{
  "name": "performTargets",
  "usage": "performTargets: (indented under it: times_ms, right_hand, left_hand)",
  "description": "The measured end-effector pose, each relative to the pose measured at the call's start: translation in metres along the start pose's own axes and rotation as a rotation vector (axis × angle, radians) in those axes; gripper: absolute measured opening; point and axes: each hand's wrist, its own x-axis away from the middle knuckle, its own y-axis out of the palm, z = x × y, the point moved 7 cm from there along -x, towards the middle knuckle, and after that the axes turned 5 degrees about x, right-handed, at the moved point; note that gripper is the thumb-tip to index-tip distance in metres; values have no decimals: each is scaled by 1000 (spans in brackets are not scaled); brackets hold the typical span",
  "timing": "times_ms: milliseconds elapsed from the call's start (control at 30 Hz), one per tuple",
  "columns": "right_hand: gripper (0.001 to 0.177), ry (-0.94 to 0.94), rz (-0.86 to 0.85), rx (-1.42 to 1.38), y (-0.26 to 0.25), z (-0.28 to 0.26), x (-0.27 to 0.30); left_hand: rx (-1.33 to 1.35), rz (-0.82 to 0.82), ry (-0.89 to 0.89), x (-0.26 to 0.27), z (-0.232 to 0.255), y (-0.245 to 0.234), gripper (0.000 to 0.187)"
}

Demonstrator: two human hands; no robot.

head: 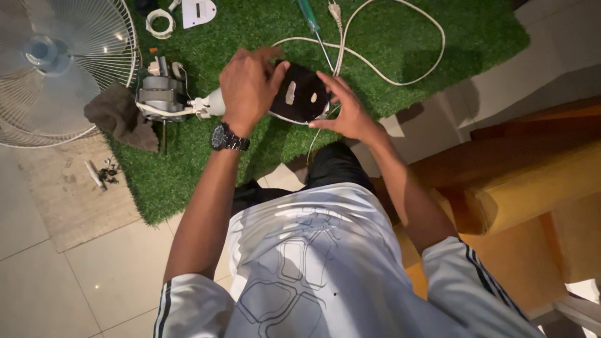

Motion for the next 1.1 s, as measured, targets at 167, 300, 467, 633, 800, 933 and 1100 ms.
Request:
performTargets:
  times_ms: [167,300,467,633,800,933,1100]
  right_hand:
    - [89,51,1,-75,-6,11,-3]
    - [84,64,-27,-108,-4,17,-2]
    - [83,52,-44,-126,3,23,1]
    - [85,54,-34,-65,4,28,2]
    - [88,79,-98,-14,7,31,0]
    - [97,78,-200,-17,12,31,-2]
    - [100,83,-223,72,14,39,3]
  left_hand:
    - [30,-38,-70,0,-4,3,20]
    - [-22,-20,-21,-1,1,3,21]
    - [-127,-15,137,5,15,-4,26]
    - [-188,-71,206,7,22,-3,30]
    - [-186,-127,174,6,14,3,15]
    - [-229,-152,173,6,11,7,11]
    - [-239,-204,194,7,12,7,26]
